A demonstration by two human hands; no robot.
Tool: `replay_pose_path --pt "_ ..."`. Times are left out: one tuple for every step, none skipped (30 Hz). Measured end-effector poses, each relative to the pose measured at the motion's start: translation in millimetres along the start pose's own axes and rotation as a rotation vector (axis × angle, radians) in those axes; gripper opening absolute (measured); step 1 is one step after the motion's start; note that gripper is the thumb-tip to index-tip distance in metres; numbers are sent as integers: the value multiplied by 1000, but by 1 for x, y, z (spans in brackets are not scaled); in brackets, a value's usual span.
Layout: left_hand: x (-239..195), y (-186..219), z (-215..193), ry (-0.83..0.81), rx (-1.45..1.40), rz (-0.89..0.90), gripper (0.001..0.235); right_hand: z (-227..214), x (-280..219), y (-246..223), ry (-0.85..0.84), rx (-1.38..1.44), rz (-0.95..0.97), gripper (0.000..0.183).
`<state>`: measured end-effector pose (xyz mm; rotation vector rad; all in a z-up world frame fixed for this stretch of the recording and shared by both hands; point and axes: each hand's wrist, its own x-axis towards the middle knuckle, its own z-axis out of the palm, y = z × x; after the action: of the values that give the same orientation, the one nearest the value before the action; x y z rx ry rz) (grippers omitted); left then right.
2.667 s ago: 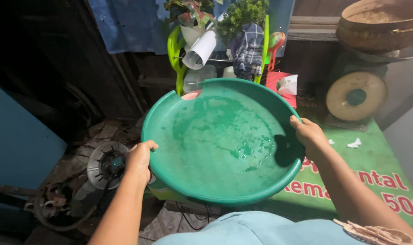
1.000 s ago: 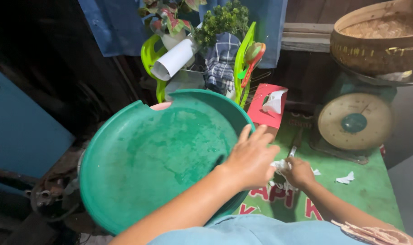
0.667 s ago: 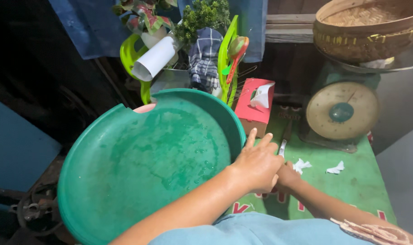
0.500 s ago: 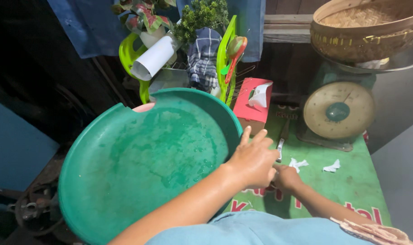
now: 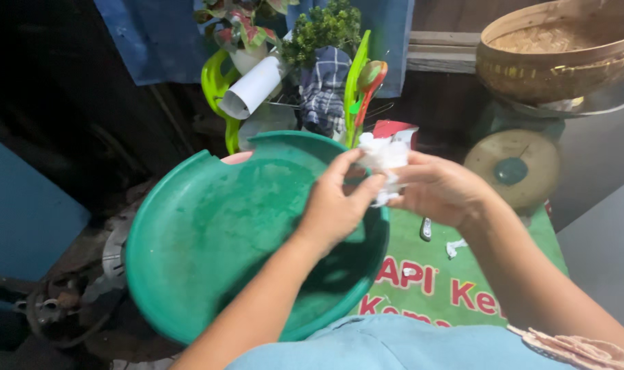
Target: The person holds a green plastic basin and scrubs its interior surface with a white cloth. They repeatedly rub the basin's bottom and sides, occasionally dipping the cloth into a pink basin of water nearby. The person continues scrubbing the green basin throughout the clip.
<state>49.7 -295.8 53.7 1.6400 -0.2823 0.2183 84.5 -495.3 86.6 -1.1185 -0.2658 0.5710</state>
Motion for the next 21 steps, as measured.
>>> replay_pose_path --pt "-2 -3 -15 -5 -27 9 54 17 7 7 -3 -9 26 45" --pt "-4 -6 -30 -10 -54 19 50 32 14 18 13 -106 52 46" --pt "-9 -11 -46 -16 96 11 46 46 22 31 28 -205 78 46" --pt "-15 -15 -61 -22 247 2 43 57 26 43 42 -304 104 47" --pt "-21 -17 -74 -26 397 -6 40 66 29 53 82 -469 125 48" --pt "-27 -19 -85 -65 513 -90 38 73 32 62 121 -634 146 50" --pt "-32 -20 -95 -106 627 -173 36 78 36 68 163 -799 166 52" --pt "-37 -20 -105 -148 741 -257 34 81 39 72 171 -1045 99 59" --pt "-43 -19 -113 -162 817 -249 39 84 39 75 180 -1288 30 66" --pt "-49 -17 -122 -176 893 -241 44 85 40 78 186 -1531 -42 73" --pt "-53 -14 -128 -190 967 -231 49 87 40 79 176 -1559 -12 77" --pt "-56 -11 -133 -251 1033 -307 56 88 41 81 166 -1586 19 82" --pt "-59 -7 -139 -317 1098 -383 63 90 45 84 161 -1612 53 86" --pt "-61 -4 -143 -381 1163 -459 71 92 49 88 156 -1611 91 88" --pt "-63 -1 -144 -412 1177 -469 74 94 52 94 155 -1608 131 91" --pt "-67 2 -145 -443 1191 -479 77 95 54 101 154 -1605 171 94" --pt "-68 4 -146 -474 1208 -487 80 97 58 109 147 -1621 99 84" --pt "-68 5 -147 -478 1207 -469 79 98 61 118 141 -1637 28 74" --pt "-70 5 -146 -476 1202 -458 78 99 64 128 124 -1656 -45 65" --pt "-72 5 -148 -473 1197 -446 77 98 67 138 60 -1767 -138 52" --pt "-73 3 -150 -467 1187 -435 76 96 69 147 -19 -1877 -235 40"
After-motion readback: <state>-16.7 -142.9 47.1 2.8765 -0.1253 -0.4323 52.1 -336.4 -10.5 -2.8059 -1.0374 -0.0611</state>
